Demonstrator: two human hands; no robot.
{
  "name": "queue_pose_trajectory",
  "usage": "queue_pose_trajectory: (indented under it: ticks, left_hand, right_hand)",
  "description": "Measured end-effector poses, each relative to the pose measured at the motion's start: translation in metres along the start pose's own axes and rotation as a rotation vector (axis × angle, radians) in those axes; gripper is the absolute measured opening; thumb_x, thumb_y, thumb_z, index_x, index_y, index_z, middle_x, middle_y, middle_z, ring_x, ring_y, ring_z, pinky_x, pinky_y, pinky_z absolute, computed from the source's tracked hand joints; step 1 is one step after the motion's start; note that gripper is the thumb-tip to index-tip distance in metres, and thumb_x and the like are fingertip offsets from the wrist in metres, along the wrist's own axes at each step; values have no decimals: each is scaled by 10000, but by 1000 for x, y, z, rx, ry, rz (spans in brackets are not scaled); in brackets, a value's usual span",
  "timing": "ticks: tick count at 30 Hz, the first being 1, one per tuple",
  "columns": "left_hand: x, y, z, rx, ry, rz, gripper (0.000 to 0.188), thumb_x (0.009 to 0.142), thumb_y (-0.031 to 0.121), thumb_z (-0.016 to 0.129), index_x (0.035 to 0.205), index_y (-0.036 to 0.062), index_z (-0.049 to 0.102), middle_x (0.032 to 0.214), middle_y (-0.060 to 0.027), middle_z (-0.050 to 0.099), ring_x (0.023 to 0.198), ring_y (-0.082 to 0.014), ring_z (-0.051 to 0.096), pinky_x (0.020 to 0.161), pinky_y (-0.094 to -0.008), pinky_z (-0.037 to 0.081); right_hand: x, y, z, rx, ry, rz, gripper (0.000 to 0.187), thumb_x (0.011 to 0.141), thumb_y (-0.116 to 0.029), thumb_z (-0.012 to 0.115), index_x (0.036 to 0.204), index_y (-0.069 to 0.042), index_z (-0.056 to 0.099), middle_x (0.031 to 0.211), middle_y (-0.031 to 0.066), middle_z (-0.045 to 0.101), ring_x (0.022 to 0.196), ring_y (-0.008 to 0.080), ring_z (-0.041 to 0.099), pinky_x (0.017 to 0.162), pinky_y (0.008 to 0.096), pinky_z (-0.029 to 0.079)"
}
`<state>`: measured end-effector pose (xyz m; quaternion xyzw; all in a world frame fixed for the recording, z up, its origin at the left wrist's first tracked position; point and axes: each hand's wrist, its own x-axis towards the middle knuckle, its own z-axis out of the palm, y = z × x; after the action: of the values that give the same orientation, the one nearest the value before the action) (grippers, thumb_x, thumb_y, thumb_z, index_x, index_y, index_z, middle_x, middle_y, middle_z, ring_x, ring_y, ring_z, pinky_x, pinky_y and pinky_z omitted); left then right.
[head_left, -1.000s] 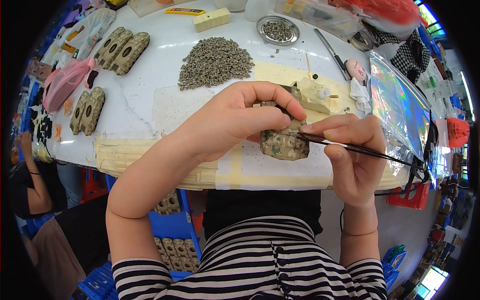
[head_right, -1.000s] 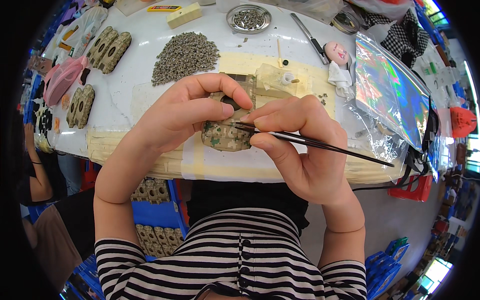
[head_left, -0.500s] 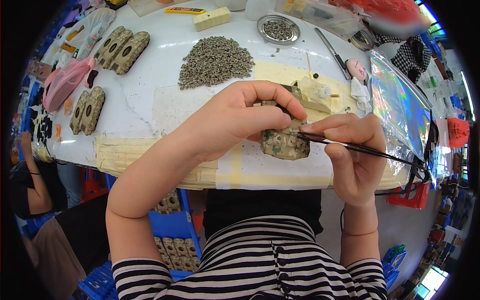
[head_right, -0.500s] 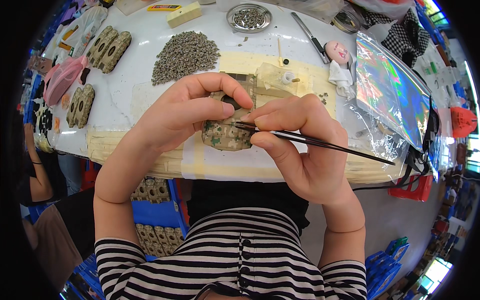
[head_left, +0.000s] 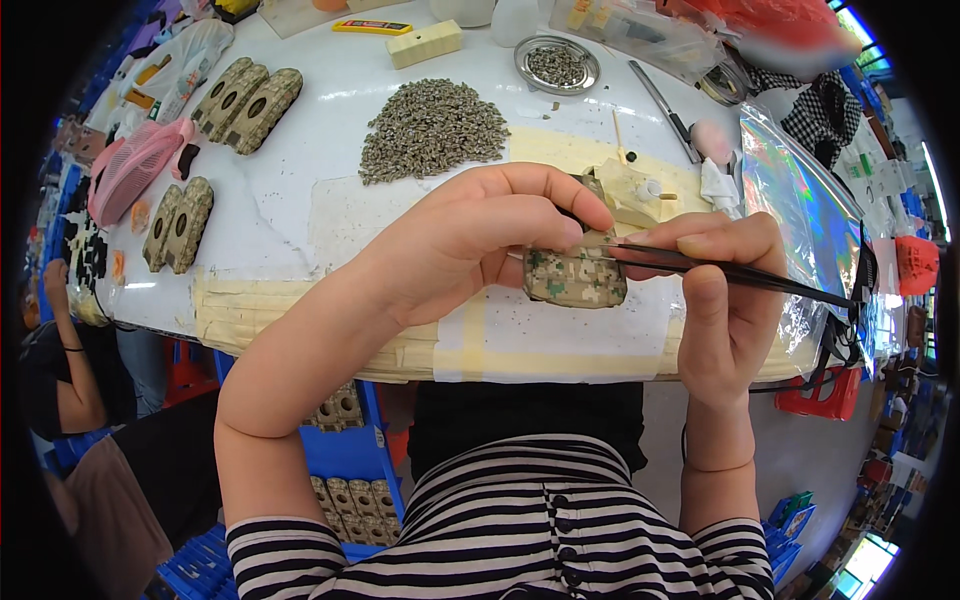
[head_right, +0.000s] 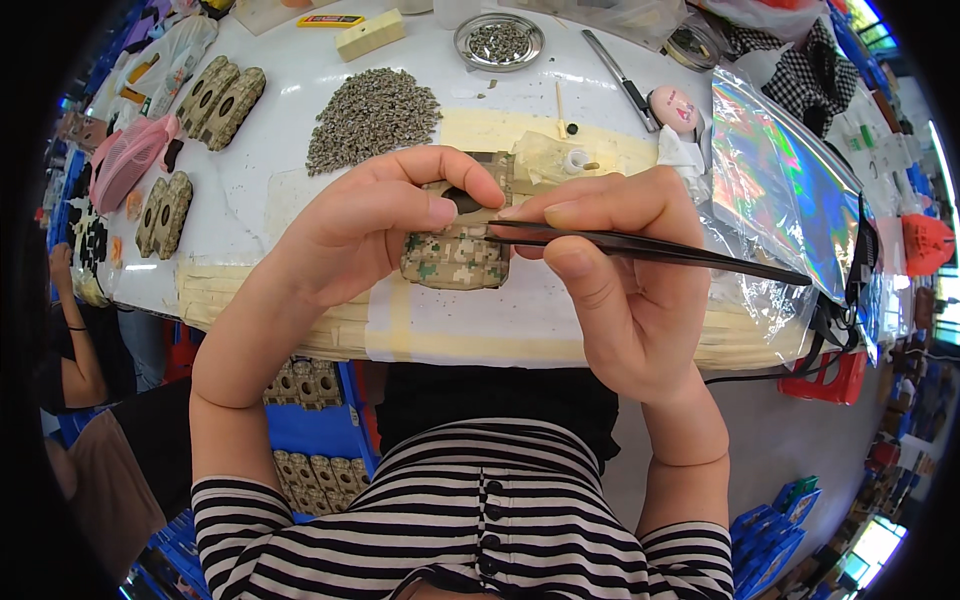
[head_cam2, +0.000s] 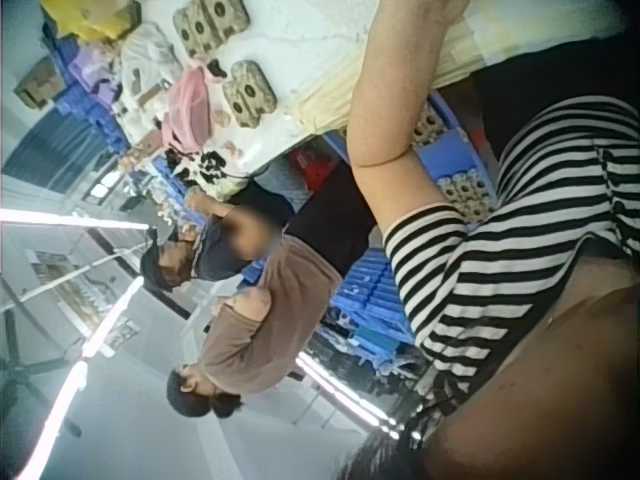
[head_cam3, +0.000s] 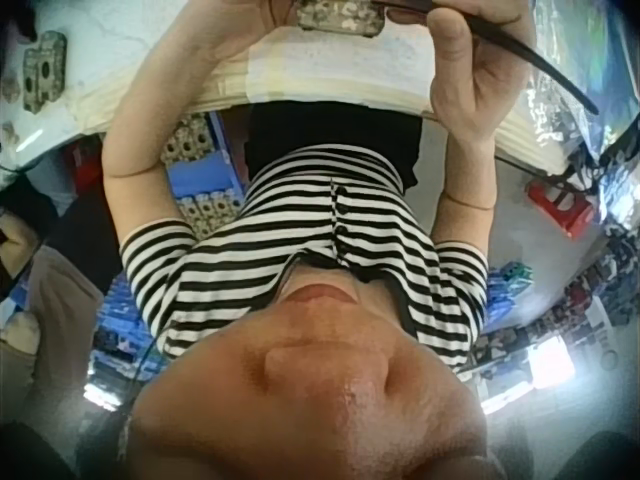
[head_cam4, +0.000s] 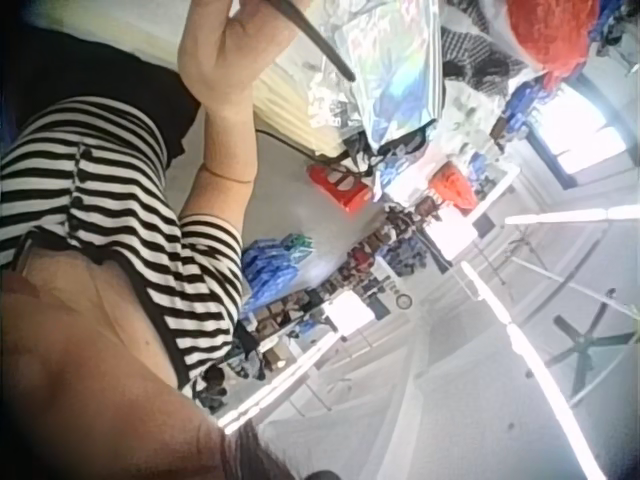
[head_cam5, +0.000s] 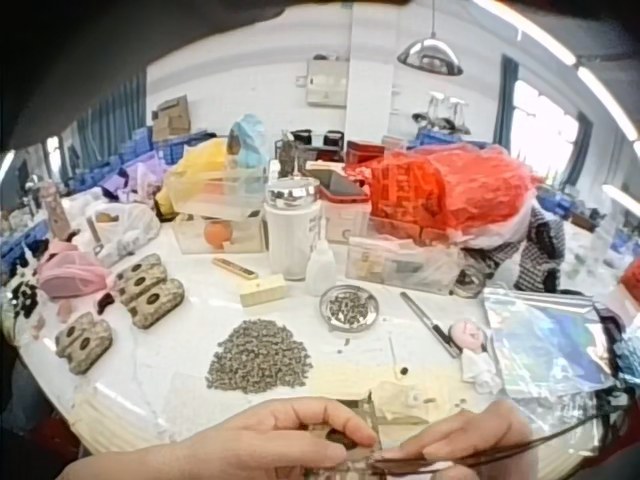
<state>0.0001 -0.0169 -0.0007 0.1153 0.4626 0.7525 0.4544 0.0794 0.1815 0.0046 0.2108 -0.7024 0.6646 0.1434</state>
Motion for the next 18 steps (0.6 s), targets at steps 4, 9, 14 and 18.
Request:
queue_pose_trajectory:
  ticks: [4,9,14,18]
  left_hand:
    - [-1,0,2,53,29,23,287,813,113,587,1076,2,558,1021,-91,621,936,-136,614,836,-261,486]
    - [0,0,2,97,46,23,281,806,91,600,1071,3,563,1011,-74,614,922,-123,602,822,-254,478]
    - [-1,0,3,109,54,28,279,798,75,612,1064,4,569,1000,-63,611,925,-110,587,817,-242,464]
    - [0,-1,2,79,38,23,287,805,90,599,1074,-3,560,1008,-81,616,923,-128,606,826,-261,484]
  right_hand:
    - [3,1,6,87,41,-6,156,944,-92,507,1024,16,428,980,196,592,917,230,630,783,304,542]
    - [3,1,5,73,34,-4,158,942,-94,512,1019,17,430,1003,200,585,911,235,634,785,311,546]
    - [2,0,4,22,29,2,178,952,-142,496,1016,9,426,995,202,583,889,245,642,764,316,555]
    - [1,1,6,45,49,12,174,953,-138,493,1016,10,426,993,202,585,900,252,642,769,324,556]
